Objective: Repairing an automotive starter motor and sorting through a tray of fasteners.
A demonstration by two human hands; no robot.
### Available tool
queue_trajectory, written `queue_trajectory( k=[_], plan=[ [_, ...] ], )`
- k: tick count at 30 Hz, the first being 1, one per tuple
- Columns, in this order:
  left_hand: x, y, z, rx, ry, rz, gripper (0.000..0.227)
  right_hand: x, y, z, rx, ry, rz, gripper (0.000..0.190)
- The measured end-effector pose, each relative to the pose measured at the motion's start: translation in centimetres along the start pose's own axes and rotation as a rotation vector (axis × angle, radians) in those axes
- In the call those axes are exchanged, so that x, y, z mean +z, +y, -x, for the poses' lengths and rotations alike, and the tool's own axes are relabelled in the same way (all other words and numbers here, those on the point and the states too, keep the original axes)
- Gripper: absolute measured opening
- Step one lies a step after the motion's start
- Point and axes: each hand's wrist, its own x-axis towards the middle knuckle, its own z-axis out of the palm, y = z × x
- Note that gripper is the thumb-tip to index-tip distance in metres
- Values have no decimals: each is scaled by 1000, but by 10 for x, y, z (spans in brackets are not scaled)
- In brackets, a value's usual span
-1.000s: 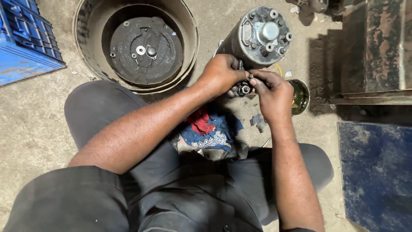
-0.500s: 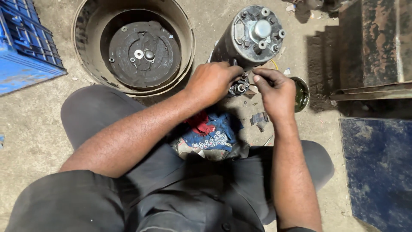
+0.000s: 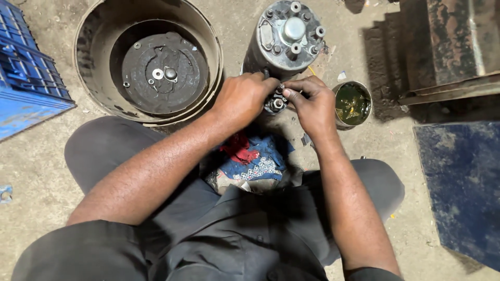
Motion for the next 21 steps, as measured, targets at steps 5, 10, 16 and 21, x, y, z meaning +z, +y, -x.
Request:
queue_trajectory(
  k=[5, 10, 16, 21],
  plan=[
    [-2, -2, 4, -32, 38, 129, 27, -6, 14, -6, 112, -34, -212, 15],
    [-9, -2, 6, -16, 23, 174, 30, -9, 16, -7, 162, -57, -278, 16],
    [-9, 1, 6, -15, 9, 171, 30, -14, 19, -7, -24, -70, 22, 16],
    [6, 7, 6, -505, 125, 698, 33, -12, 13, -10, 103, -101, -44, 17]
  ],
)
